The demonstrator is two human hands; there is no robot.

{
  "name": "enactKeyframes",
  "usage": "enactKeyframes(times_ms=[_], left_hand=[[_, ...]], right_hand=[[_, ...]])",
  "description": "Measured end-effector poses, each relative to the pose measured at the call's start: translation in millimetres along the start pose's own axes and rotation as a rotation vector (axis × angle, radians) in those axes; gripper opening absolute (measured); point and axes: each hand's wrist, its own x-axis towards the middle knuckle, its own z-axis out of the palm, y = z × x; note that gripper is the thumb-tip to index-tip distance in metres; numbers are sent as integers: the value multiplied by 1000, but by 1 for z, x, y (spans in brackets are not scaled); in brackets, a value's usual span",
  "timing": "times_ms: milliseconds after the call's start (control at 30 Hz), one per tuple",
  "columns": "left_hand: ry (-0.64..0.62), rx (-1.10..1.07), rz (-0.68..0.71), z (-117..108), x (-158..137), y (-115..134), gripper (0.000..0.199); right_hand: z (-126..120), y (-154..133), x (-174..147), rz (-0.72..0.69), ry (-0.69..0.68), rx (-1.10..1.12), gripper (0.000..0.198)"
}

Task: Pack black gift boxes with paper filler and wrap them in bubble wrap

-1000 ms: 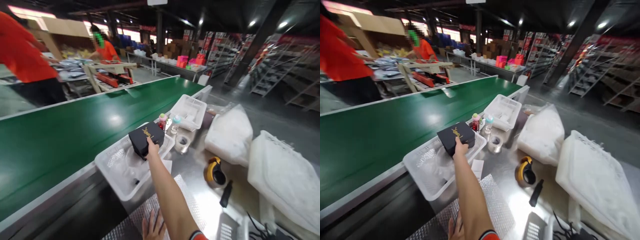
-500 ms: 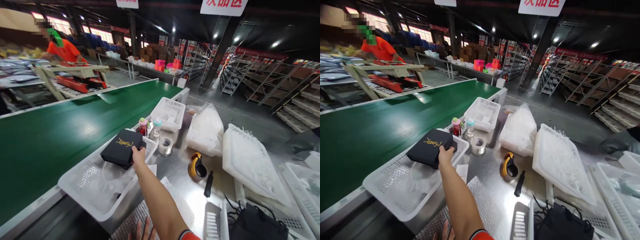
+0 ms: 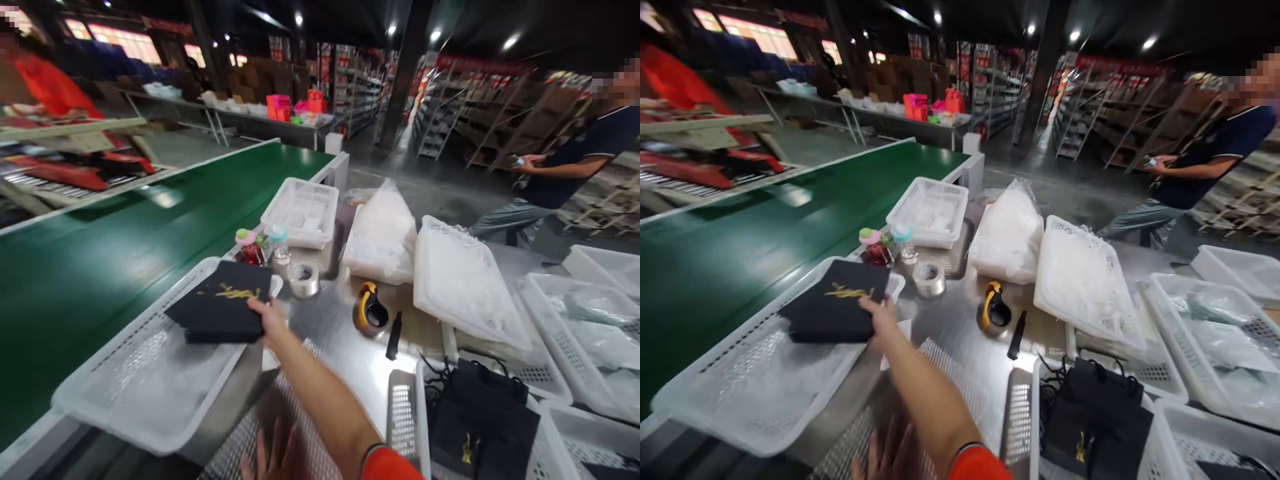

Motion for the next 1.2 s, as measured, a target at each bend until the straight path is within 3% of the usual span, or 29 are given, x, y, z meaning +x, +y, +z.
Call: enactKeyframes(times_ms=[67,233,367,500,600,700,867,1067,1200], left_hand=[[-48,34,-135,-7,-9,6,101],[-137,-35,-135,-27,-12,17,113],[-88,-106,-82,-32,-1,23,119],[11,-176,10,-30,3,19,116],[138,-245,58,-29,0,3,98],[273,-264,57,-29,-12,-21,76],[433,-210,25,-17,-50,-53,48],[397,-216,-120,2,-74,-58,70],[403,-314,-136,-6,-72,-60,60]], right_hand=[[-41,-37,-27,-17,-38,29,55],[-156,-119,-103,-151,31,-203,61],[-204,-130,-160,-119,154,-402,65],[-222,-81,-166,63,105,-518,66],[-236,-31,-145,169,29,-584,68],[-249,-3,-124,203,33,-648,67],[-252,-5,-110,247,5,-737,61],[-238,-21,-118,268,-43,-811,75],[-225,-12,-128,267,-128,-831,81]])
